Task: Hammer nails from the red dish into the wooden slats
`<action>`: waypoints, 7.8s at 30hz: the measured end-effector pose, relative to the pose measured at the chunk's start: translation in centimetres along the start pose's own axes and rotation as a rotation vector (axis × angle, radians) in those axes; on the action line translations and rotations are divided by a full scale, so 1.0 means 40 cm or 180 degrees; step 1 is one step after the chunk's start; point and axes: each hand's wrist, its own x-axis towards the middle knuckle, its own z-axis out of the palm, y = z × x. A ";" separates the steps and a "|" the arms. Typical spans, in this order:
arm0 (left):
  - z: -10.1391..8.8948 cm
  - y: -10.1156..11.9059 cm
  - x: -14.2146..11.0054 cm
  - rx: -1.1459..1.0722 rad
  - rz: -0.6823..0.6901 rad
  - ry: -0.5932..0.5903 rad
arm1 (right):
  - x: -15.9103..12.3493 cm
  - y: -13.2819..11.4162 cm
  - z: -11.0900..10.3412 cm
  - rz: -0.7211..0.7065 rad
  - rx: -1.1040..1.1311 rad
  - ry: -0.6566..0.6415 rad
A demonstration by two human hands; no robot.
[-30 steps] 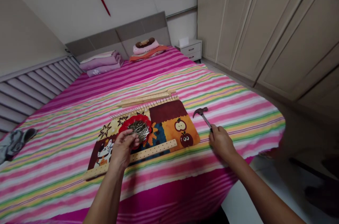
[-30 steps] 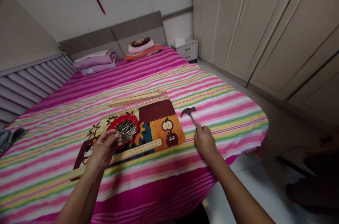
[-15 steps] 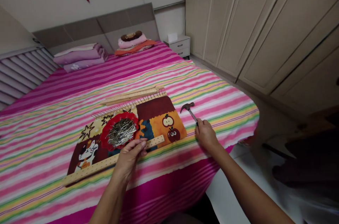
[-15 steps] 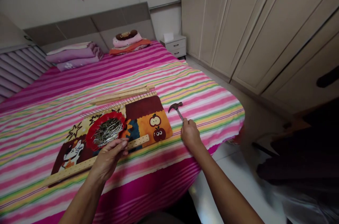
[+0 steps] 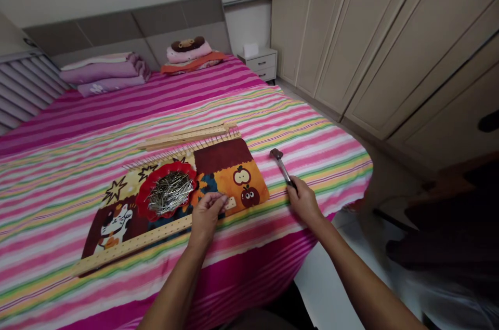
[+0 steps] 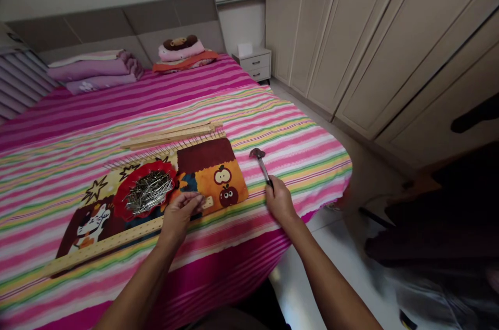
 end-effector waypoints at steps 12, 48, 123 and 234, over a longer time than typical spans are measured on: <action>-0.006 -0.037 0.013 0.0772 0.0348 -0.0063 | -0.212 -0.101 -0.008 0.0798 0.1910 -0.0264; 0.008 -0.055 -0.002 0.2169 0.1458 0.0007 | -0.247 -0.285 -0.058 -0.1136 0.0629 -0.1135; -0.089 0.040 -0.009 -0.0177 -0.0258 0.0172 | -0.100 -0.106 0.080 0.1592 0.3120 -0.0079; -0.307 0.046 0.119 0.3833 0.1230 0.1156 | -0.059 -0.078 0.065 0.1199 0.2650 -0.0110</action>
